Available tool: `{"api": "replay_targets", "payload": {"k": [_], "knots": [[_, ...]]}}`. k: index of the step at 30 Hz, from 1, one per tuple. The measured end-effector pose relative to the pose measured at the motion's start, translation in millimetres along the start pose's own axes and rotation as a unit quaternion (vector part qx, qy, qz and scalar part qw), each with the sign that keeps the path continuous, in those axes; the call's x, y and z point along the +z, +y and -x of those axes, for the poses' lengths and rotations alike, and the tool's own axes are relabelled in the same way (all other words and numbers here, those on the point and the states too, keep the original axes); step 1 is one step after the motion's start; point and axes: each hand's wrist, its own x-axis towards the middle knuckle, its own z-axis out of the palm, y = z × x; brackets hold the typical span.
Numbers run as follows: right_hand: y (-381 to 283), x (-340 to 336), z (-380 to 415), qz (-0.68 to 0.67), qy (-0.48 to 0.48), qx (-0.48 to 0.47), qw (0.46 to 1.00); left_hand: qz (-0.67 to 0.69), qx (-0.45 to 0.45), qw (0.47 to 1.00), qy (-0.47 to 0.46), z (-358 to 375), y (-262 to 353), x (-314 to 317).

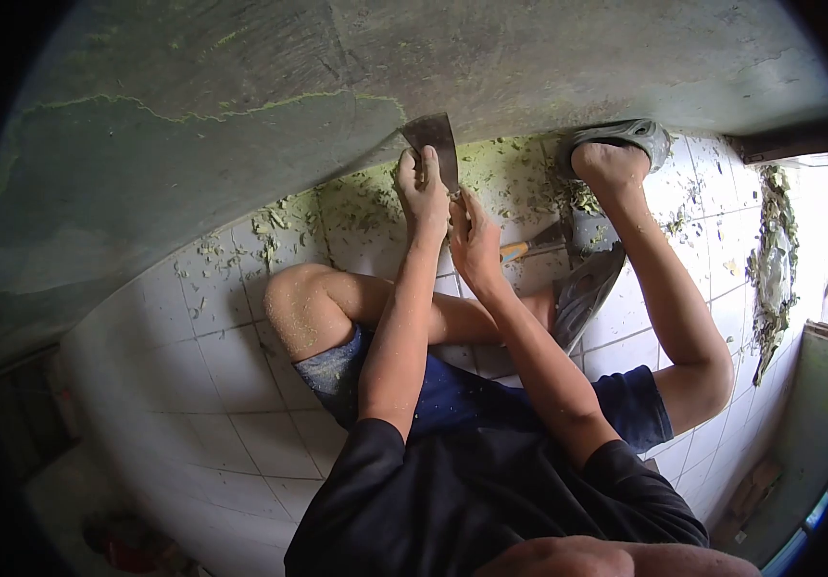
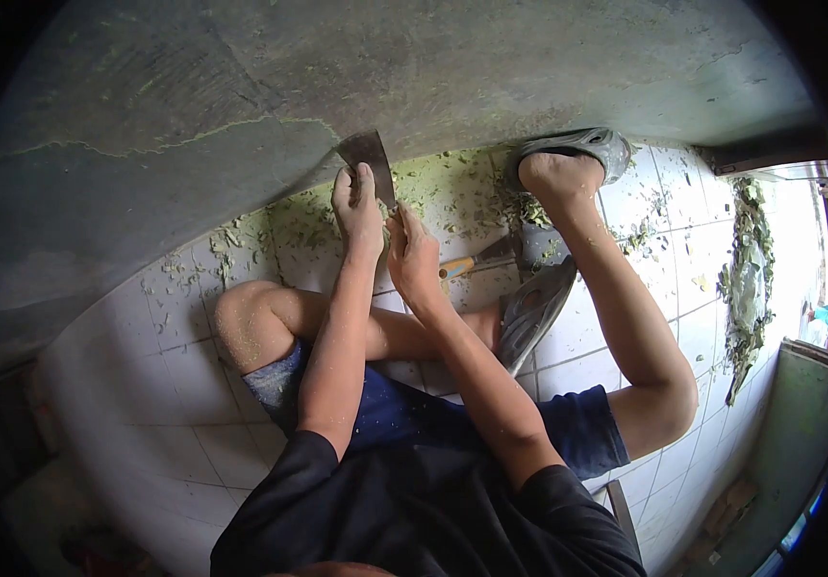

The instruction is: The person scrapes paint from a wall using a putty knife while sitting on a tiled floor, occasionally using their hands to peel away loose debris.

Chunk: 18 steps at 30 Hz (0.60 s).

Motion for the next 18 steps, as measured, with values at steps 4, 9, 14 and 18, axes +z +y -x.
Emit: {"api": "replay_targets", "payload": {"k": [4,9,14,18], "knots": [[-6.4,-5.1,-0.7,-0.002,-0.005,-0.004,1.0,0.012,-0.018,1.0,-0.003,-0.1,1.2,0.3],[-6.7,-11.5,-6.1,0.003,0.004,-0.039,0.999,0.025,-0.006,1.0,-0.001,-1.9,6.7,4.8],[-9.3,-23.8,-15.9,0.04,0.01,-0.061,0.997,0.089,-0.009,0.996,-0.018,-3.1,8.3,7.7],[-16.8,-35.6,-22.8,0.089,-0.004,-0.076,0.993,0.142,-0.013,0.989,-0.037,-2.3,12.6,10.6]]}}
